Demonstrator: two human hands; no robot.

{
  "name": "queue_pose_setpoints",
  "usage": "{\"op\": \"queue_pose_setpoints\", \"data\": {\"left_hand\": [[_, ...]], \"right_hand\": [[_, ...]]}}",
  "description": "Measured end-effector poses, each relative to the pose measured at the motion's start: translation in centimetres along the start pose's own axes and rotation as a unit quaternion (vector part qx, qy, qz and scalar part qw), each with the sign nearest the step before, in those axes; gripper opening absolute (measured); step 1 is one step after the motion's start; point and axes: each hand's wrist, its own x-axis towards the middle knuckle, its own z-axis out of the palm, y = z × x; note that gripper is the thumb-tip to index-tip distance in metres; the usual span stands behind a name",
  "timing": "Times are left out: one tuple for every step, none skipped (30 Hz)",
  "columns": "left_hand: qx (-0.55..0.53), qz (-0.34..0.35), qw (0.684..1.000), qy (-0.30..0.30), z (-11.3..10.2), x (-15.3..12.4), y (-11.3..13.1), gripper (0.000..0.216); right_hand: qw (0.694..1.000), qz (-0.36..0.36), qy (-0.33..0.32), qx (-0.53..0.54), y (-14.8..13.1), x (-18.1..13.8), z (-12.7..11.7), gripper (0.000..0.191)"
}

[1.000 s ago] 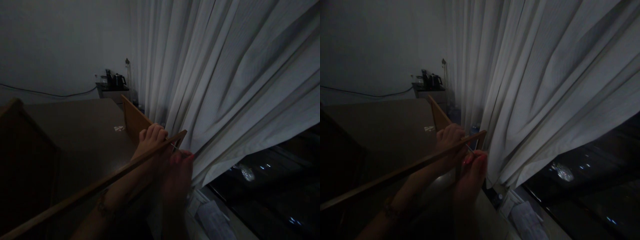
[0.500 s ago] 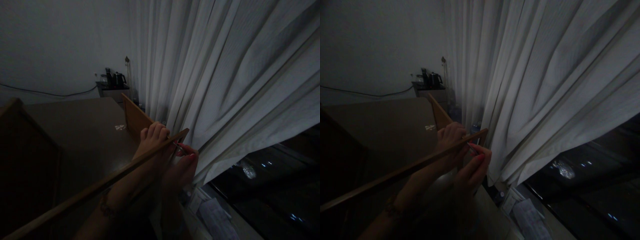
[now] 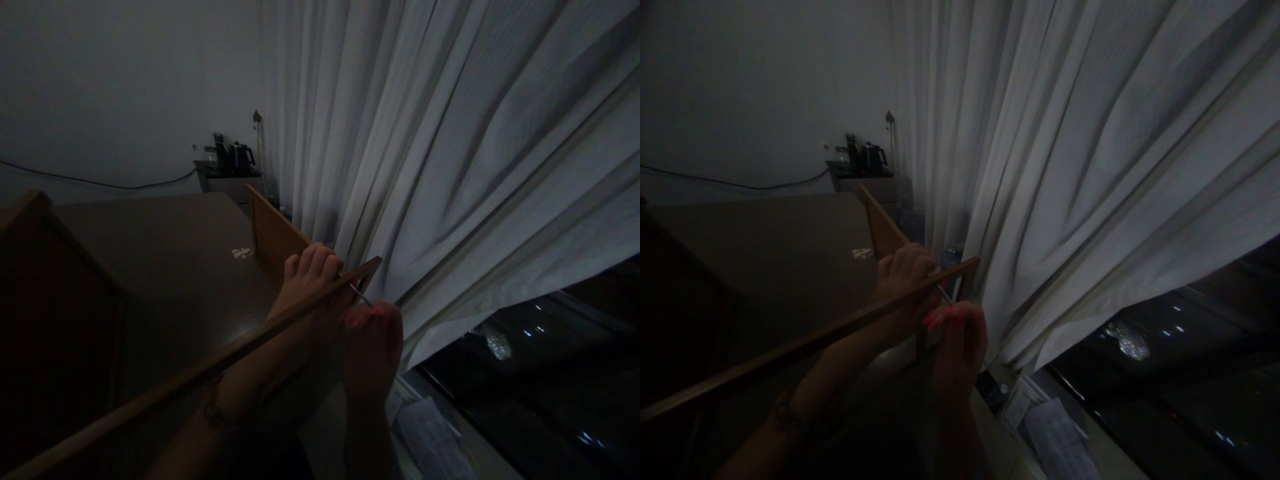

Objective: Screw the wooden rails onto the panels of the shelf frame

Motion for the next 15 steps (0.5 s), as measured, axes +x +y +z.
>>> {"op": "queue_pose_setpoints", "data": {"left_hand": [[0.000, 0.003, 1.000, 0.004, 0.05, 0.00, -0.03, 0.022], [0.001, 0.005, 1.000, 0.007, 0.07, -0.01, -0.04, 0.022], [0.001, 0.007, 1.000, 0.008, 0.06, -0.02, -0.02, 0.022], [0.002, 0.007, 1.000, 0.006, 0.02, -0.03, 0.04, 0.022], [0.002, 0.005, 1.000, 0.003, -0.07, -0.03, 0.12, 0.022], [0.002, 0.002, 1.000, -0.001, -0.17, -0.03, 0.22, 0.021], [0.002, -0.002, 1.000, -0.003, -0.29, -0.03, 0.33, 0.021], [0.002, -0.004, 1.000, -0.005, -0.40, -0.02, 0.43, 0.020], [0.001, -0.006, 1.000, -0.005, -0.49, 0.00, 0.51, 0.020], [0.001, -0.008, 1.000, -0.007, -0.55, 0.02, 0.57, 0.019], [0.000, -0.009, 1.000, -0.008, -0.58, 0.03, 0.60, 0.019], [-0.001, -0.009, 1.000, -0.009, -0.58, 0.05, 0.60, 0.018], [-0.002, -0.010, 1.000, -0.010, -0.56, 0.06, 0.57, 0.018], [-0.003, -0.009, 1.000, -0.010, -0.53, 0.06, 0.54, 0.017], [-0.003, -0.008, 1.000, -0.009, -0.49, 0.06, 0.50, 0.017]], "right_hand": [[1.000, -0.010, 0.002, -0.015, 0.03, -0.12, 0.00, 0.019], [0.999, -0.020, 0.008, -0.033, 0.08, -0.23, 0.00, 0.020], [0.998, -0.029, 0.015, -0.050, 0.14, -0.34, 0.03, 0.022], [0.997, -0.036, 0.024, -0.067, 0.19, -0.42, 0.07, 0.023], [0.995, -0.041, 0.034, -0.080, 0.25, -0.49, 0.13, 0.025], [0.994, -0.044, 0.043, -0.092, 0.31, -0.53, 0.19, 0.027], [0.992, -0.047, 0.050, -0.103, 0.35, -0.56, 0.25, 0.028], [0.991, -0.052, 0.054, -0.111, 0.38, -0.56, 0.31, 0.028], [0.990, -0.054, 0.056, -0.115, 0.38, -0.54, 0.37, 0.025], [0.991, -0.052, 0.058, -0.112, 0.36, -0.52, 0.40, 0.022], [0.992, -0.045, 0.058, -0.099, 0.32, -0.50, 0.42, 0.019], [0.995, -0.033, 0.057, -0.076, 0.27, -0.50, 0.41, 0.019], [0.997, -0.016, 0.056, -0.048, 0.24, -0.53, 0.36, 0.022], [0.998, 0.004, 0.053, -0.024, 0.22, -0.60, 0.25, 0.023], [0.998, 0.024, 0.049, -0.009, 0.25, -0.69, 0.10, 0.023]]}}
